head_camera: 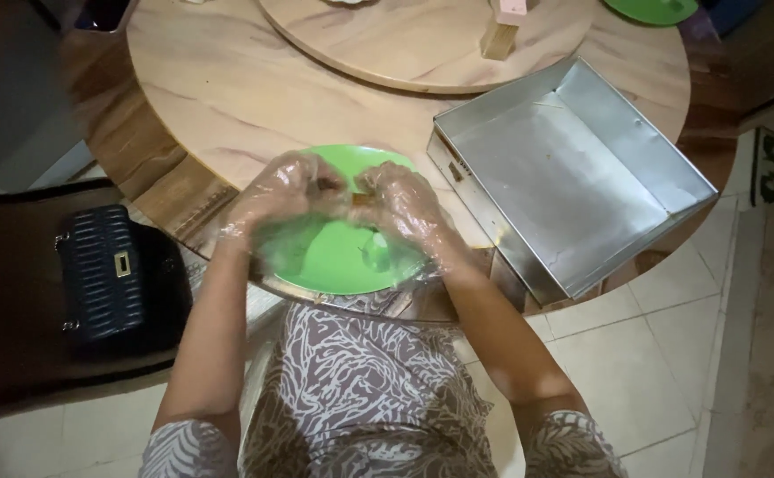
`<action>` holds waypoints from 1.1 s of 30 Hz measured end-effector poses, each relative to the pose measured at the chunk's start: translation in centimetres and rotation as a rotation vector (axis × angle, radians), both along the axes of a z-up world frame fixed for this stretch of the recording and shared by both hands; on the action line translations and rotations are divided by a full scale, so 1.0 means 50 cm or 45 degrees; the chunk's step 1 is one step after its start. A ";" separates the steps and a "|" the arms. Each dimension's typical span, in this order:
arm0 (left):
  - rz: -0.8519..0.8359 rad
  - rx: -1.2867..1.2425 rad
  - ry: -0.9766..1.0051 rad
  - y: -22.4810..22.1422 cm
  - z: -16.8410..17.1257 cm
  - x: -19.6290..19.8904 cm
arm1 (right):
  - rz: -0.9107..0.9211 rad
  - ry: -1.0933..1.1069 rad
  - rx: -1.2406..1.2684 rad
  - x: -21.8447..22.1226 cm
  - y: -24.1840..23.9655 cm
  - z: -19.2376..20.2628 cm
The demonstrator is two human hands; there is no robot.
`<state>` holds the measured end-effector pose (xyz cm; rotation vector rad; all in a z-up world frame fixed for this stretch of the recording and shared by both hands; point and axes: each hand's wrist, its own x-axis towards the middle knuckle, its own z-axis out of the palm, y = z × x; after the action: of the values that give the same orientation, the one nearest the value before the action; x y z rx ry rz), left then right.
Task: Kneading and shaping a small portion of brown paste or dough on a plate using both hands.
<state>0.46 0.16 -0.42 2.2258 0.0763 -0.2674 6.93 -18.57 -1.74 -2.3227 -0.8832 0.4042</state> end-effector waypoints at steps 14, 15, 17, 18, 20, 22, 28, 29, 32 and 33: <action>-0.177 0.142 -0.490 0.032 -0.131 0.053 | 0.095 -0.400 0.108 0.012 0.024 -0.063; -0.178 0.141 -0.496 0.026 -0.119 0.046 | 0.094 -0.406 0.106 0.029 0.025 -0.080; -0.114 0.058 -0.463 0.015 -0.099 0.027 | 0.073 -0.173 0.155 0.057 0.029 -0.116; -0.111 0.055 -0.462 0.015 -0.097 0.028 | 0.074 -0.172 0.151 0.047 0.023 -0.105; -0.095 -0.059 -0.411 0.021 -0.090 0.027 | 0.023 -0.069 0.181 0.028 0.018 -0.081; -0.022 -0.133 -0.385 0.014 -0.093 0.022 | -0.159 0.263 0.287 -0.009 0.031 -0.009; -0.080 0.008 -0.531 0.037 -0.115 0.046 | 0.308 -0.543 0.489 0.091 -0.019 -0.135; -0.126 0.120 -0.624 0.058 -0.131 0.055 | 0.385 -0.623 0.572 0.093 -0.018 -0.138; -0.101 0.004 -0.392 0.024 -0.058 -0.017 | 0.294 -0.469 0.668 0.085 -0.029 -0.118; -0.085 0.007 -0.391 0.024 -0.052 -0.017 | 0.309 -0.464 0.672 0.065 -0.029 -0.087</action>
<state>-0.42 1.36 -3.01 2.2516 -0.1640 0.0403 10.18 -20.01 -6.09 -1.8275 -1.2753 -0.1560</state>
